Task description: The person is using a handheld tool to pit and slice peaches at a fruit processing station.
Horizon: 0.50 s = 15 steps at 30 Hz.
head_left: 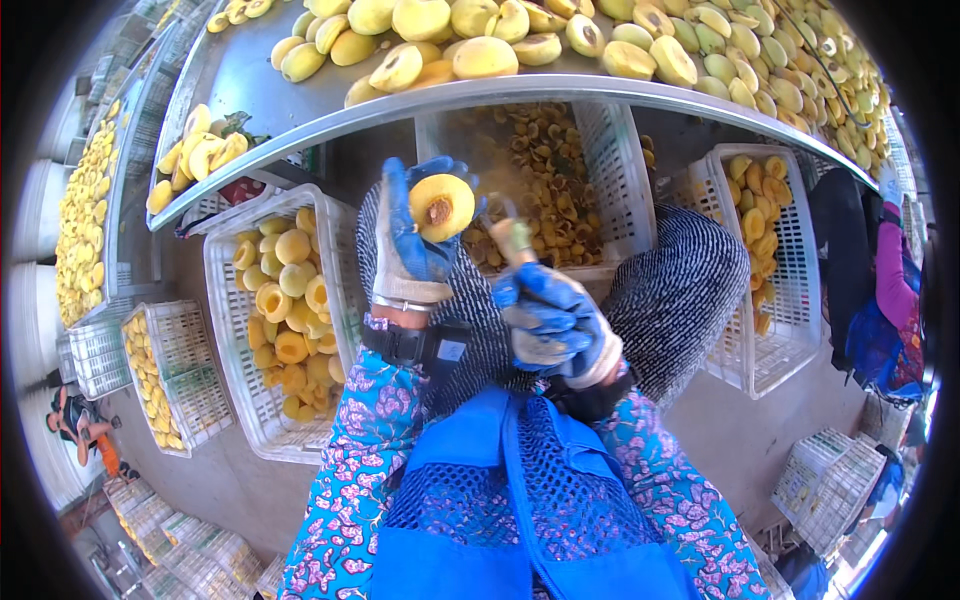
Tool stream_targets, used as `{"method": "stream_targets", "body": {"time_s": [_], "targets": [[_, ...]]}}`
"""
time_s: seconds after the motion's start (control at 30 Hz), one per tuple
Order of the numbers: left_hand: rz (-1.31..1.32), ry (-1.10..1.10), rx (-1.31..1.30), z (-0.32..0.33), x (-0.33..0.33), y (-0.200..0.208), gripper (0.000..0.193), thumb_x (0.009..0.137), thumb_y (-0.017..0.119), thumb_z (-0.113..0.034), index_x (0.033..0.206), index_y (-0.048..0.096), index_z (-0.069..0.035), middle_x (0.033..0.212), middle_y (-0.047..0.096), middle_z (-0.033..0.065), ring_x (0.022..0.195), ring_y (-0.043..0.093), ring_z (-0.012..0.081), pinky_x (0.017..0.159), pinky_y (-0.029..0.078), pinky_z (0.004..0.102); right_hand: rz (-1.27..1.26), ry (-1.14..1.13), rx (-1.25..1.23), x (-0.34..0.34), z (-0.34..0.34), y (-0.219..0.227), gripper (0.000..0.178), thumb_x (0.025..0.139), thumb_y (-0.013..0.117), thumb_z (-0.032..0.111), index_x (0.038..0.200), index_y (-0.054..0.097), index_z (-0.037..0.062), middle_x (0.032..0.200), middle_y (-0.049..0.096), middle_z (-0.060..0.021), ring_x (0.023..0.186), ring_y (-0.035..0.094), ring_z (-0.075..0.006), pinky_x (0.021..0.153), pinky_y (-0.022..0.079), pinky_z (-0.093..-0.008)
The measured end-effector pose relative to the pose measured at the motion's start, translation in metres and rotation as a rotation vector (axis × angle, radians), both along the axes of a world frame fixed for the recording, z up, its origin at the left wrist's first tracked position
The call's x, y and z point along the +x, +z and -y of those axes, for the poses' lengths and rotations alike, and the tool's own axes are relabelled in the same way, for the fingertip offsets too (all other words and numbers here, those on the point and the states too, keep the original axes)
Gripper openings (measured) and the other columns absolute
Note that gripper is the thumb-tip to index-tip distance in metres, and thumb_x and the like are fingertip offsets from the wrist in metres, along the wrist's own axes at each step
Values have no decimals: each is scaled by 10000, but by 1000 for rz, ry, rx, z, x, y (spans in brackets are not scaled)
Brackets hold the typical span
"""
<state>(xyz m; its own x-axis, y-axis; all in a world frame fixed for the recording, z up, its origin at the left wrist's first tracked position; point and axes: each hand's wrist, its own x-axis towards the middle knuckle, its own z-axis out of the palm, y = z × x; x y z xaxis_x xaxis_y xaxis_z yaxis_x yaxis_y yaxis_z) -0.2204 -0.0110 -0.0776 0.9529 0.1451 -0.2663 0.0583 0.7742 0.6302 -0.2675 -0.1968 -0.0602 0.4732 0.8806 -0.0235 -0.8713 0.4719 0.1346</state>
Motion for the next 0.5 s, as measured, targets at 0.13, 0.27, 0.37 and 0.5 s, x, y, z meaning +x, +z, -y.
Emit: {"method": "stream_targets", "body": {"time_s": [0.13, 0.27, 0.37, 0.5], "targets": [[0, -9, 4, -3, 5, 10, 577, 957, 344, -517, 1074, 585, -6, 1041, 628, 151, 978, 607, 257, 847, 517, 422, 327, 29, -739, 24, 11, 5, 270, 960, 469, 229, 1015, 529, -28, 552, 404, 32, 364, 342, -41, 321, 269, -185], [43, -6, 371, 5, 3, 13, 478, 978, 387, -409, 1055, 590, 17, 978, 634, 114, 865, 623, 203, 781, 529, 303, 1339, 62, -1536, 28, -21, 18, 225, 906, 545, 228, 949, 498, 11, 663, 572, -116, 531, 574, -204, 488, 460, -332], [106, 4, 589, 3, 1, 15, 343, 953, 483, -281, 1055, 590, 29, 970, 636, 116, 857, 628, 204, 779, 535, 302, 1520, 247, -1732, 32, -27, 26, 284, 854, 577, 221, 959, 481, -25, 822, 619, -256, 831, 603, -419, 718, 468, -484], [132, 127, 225, 0, 0, 12, 241, 881, 568, -93, 1080, 584, 43, 1013, 639, 133, 899, 634, 206, 805, 542, 314, 1531, 279, -1943, 30, 4, 0, 288, 839, 589, 203, 997, 493, -18, 850, 624, -249, 829, 606, -410, 732, 461, -494]]}}
